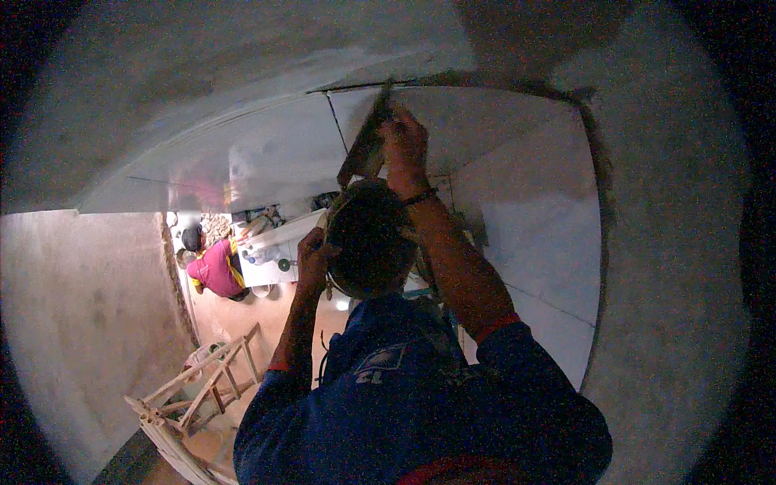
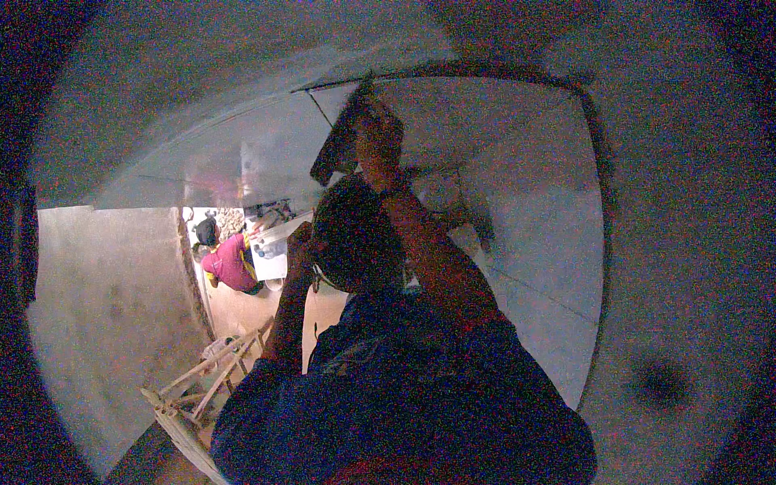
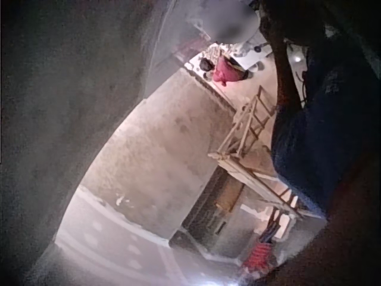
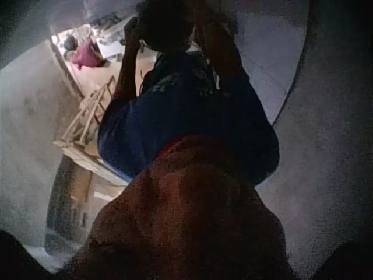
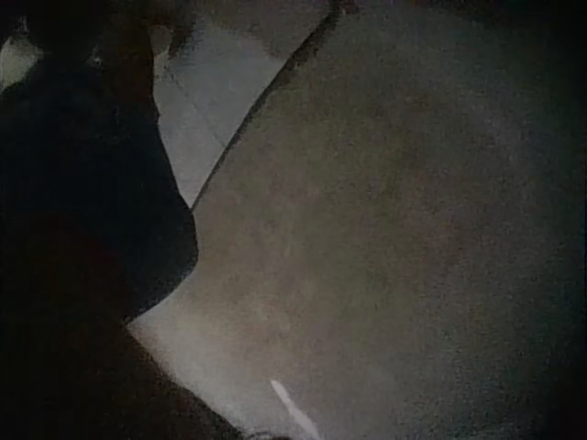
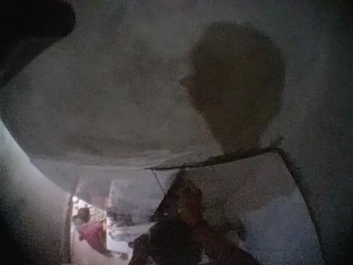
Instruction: The person applies plaster to a ceiling corner using a trowel and a hawk holding the plaster mixture.
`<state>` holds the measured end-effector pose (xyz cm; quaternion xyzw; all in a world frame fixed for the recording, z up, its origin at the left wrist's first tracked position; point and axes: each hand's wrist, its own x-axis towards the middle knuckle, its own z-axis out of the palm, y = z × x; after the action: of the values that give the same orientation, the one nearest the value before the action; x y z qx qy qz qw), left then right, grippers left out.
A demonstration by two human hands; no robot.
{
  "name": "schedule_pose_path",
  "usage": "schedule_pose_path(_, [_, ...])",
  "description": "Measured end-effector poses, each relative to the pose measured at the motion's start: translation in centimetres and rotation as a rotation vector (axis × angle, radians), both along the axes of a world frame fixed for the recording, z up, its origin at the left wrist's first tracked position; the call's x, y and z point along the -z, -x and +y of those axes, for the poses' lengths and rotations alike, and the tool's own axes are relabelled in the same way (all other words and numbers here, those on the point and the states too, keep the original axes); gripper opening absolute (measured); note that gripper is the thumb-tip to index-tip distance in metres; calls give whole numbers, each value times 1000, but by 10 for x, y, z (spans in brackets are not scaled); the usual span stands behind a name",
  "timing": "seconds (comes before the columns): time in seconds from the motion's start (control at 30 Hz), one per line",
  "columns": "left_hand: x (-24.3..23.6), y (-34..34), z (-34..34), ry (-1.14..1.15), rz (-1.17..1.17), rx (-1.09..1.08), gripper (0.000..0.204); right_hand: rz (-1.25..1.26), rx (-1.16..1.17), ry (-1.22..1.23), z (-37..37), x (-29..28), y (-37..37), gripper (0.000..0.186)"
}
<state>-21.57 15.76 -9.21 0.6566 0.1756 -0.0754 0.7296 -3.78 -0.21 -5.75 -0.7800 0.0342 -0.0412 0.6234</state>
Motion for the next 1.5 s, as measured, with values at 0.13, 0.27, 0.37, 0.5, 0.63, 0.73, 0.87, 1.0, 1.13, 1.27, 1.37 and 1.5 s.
schedule_pose_path(0.13, [5,12,8,-160,17,0,13,18,-250,-575,4,-41,40,30])
schedule_pose_path(0.27, [25,50,23,-135,66,-49,14,109,-135,-561,-48,-39,74,33])
schedule_pose_path(0.37, [33,73,31,25,26,-128,15,-120,-47,141,-58,-34,89,38])
schedule_pose_path(0.5, [43,69,35,-72,14,-96,16,-445,36,804,-39,-30,63,44])
schedule_pose_path(0.63, [48,72,34,43,-15,-99,14,-497,-79,959,-43,-36,73,45])
schedule_pose_path(0.73, [28,75,31,-36,-20,-45,14,-299,-206,1008,-49,-56,83,45])
schedule_pose_path(0.87, [46,75,30,-45,37,-46,15,-139,-530,1088,-68,-86,98,45])
schedule_pose_path(1.0, [41,67,21,-4,-21,-22,15,-291,-539,1273,-77,-107,101,45])
schedule_pose_path(1.13, [39,60,19,-72,38,-1,16,-927,-541,1474,-96,-105,66,44])
schedule_pose_path(1.27, [37,45,10,-112,75,1,16,-929,-644,1553,-108,-105,27,41])
schedule_pose_path(1.37, [30,30,7,-88,68,-6,14,-609,-677,1451,-117,-121,1,33])
schedule_pose_path(1.5, [34,16,4,-82,50,-20,13,-30,-463,1015,-157,-119,-22,26])
